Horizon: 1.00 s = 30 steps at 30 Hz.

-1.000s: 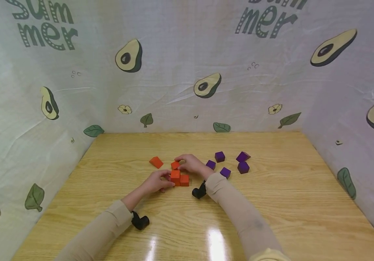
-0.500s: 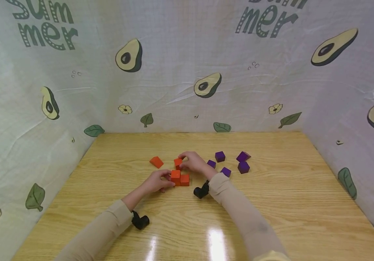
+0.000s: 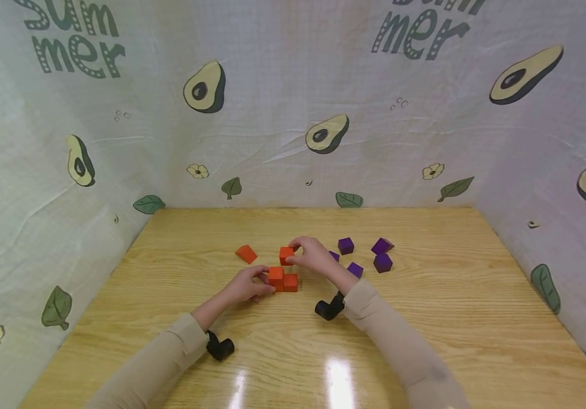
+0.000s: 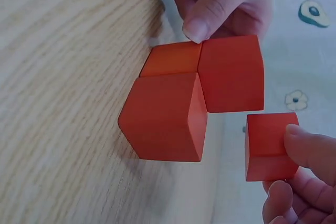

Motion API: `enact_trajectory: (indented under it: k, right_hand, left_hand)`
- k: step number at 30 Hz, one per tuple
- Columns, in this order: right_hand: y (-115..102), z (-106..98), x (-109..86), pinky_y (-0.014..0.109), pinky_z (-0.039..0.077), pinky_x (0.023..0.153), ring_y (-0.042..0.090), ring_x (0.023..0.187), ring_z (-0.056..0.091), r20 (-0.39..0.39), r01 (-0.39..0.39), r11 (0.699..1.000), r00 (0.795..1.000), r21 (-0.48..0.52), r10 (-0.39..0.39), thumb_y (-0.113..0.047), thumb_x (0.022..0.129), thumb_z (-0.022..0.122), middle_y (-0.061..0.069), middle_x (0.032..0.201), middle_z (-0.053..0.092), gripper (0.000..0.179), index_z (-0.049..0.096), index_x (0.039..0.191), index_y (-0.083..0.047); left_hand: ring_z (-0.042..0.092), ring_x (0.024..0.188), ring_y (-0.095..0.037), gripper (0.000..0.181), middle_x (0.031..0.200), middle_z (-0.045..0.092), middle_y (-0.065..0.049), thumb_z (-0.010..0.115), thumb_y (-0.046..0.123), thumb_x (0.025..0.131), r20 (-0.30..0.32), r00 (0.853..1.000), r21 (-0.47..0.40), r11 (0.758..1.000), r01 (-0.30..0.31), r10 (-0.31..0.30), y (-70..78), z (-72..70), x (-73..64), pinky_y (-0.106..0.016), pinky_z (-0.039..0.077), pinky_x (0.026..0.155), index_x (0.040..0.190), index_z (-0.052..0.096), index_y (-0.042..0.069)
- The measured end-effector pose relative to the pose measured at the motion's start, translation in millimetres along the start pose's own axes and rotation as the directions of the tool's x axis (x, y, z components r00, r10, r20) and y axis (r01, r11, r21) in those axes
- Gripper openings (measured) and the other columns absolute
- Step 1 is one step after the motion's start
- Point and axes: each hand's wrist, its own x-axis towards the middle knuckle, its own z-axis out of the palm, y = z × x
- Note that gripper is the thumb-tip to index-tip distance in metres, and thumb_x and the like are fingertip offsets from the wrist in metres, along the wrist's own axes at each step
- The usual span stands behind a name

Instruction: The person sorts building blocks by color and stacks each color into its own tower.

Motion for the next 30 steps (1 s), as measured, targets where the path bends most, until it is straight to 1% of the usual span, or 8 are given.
enact_trajectory:
  k: [5, 11, 15, 20, 23, 24, 27, 30]
  right_hand:
    - [1, 1, -10.2, 0.023, 0.04, 0.051, 0.01, 0.054, 0.043, -0.025, -0.002, 1.0, 1.0, -0.004, 0.002, -0.018, 0.082, 0.069, 0.014, 0.106, 0.06, 0.037, 0.06, 0.112, 0.002]
    - [8, 2, -18.5, 0.023, 0.039, 0.05, 0.011, 0.054, 0.043, -0.049, -0.005, 1.0, 0.999, 0.005, 0.005, -0.02, 0.082, 0.069, 0.014, 0.104, 0.061, 0.037, 0.06, 0.11, 0.002]
    - [12, 1, -23.9, 0.025, 0.04, 0.051, 0.012, 0.055, 0.044, -0.059, 0.029, 0.999, 0.998, 0.034, -0.027, -0.023, 0.081, 0.069, 0.015, 0.1, 0.061, 0.038, 0.061, 0.107, 0.002]
    - [19, 4, -29.0, 0.025, 0.04, 0.052, 0.011, 0.057, 0.045, -0.046, 0.112, 0.992, 0.993, 0.059, -0.109, -0.036, 0.081, 0.068, 0.01, 0.096, 0.06, 0.043, 0.061, 0.104, -0.001]
    - [18, 7, -30.5, 0.025, 0.04, 0.051, 0.011, 0.056, 0.046, -0.032, 0.099, 0.993, 0.995, 0.07, -0.097, -0.034, 0.081, 0.069, 0.01, 0.097, 0.061, 0.041, 0.061, 0.104, -0.001]
    - [12, 6, -32.7, 0.026, 0.041, 0.052, 0.012, 0.056, 0.047, -0.022, 0.064, 0.995, 0.998, 0.072, -0.062, -0.03, 0.08, 0.07, 0.012, 0.098, 0.061, 0.039, 0.061, 0.104, 0.0]
    - [10, 9, -33.1, 0.024, 0.041, 0.052, 0.011, 0.055, 0.046, -0.02, 0.039, 0.997, 0.999, 0.064, -0.038, -0.022, 0.081, 0.07, 0.012, 0.1, 0.061, 0.035, 0.061, 0.106, 0.0]
    - [7, 11, -33.3, 0.023, 0.04, 0.05, 0.009, 0.053, 0.044, -0.02, 0.032, 0.998, 0.999, 0.048, -0.031, -0.02, 0.081, 0.07, 0.011, 0.1, 0.061, 0.033, 0.061, 0.107, -0.001]
  left_hand:
    - [0.05, 0.052, -0.013, 0.05, 0.094, 0.06, -0.008, 0.072, 0.019, 0.079, -0.004, 1.0, 0.003, 1.0, 0.021, -0.021, 0.3, 0.0, -0.1, -0.027, 0.047, 0.049, 0.124, 0.053, 0.006]
    - [0.051, 0.056, -0.012, 0.05, 0.095, 0.059, -0.008, 0.072, 0.019, 0.08, -0.009, 1.0, -0.008, 1.0, 0.013, -0.013, -0.7, 0.2, 0.3, -0.027, 0.048, 0.05, 0.124, 0.053, 0.007]
    - [0.052, 0.058, -0.012, 0.051, 0.096, 0.06, -0.008, 0.071, 0.02, 0.08, -0.005, 1.0, 0.001, 1.0, 0.0, 0.0, 0.3, 0.4, -1.3, -0.027, 0.048, 0.051, 0.125, 0.053, 0.007]
    - [0.052, 0.057, -0.013, 0.05, 0.098, 0.061, -0.009, 0.071, 0.02, 0.081, -0.009, 1.0, 0.036, 0.999, -0.008, 0.009, 3.7, 0.1, -3.8, -0.026, 0.047, 0.051, 0.126, 0.053, 0.009]
    - [0.052, 0.056, -0.013, 0.049, 0.098, 0.061, -0.008, 0.07, 0.02, 0.081, -0.013, 1.0, 0.039, 0.999, -0.005, 0.006, 4.6, 0.2, -4.1, -0.026, 0.047, 0.05, 0.126, 0.053, 0.011]
    - [0.052, 0.057, -0.013, 0.049, 0.098, 0.061, -0.008, 0.07, 0.02, 0.081, -0.013, 1.0, 0.038, 0.999, -0.005, 0.006, 4.7, 0.4, -3.9, -0.026, 0.047, 0.05, 0.127, 0.053, 0.011]
    - [0.053, 0.057, -0.013, 0.048, 0.098, 0.061, -0.008, 0.07, 0.019, 0.081, -0.017, 1.0, 0.037, 0.999, -0.001, 0.001, 5.7, 0.6, -3.6, -0.026, 0.048, 0.051, 0.126, 0.054, 0.011]
    - [0.052, 0.057, -0.012, 0.047, 0.097, 0.061, -0.009, 0.07, 0.02, 0.081, -0.018, 1.0, 0.042, 0.999, -0.003, 0.004, 4.6, 1.1, -2.9, -0.026, 0.048, 0.051, 0.125, 0.055, 0.009]
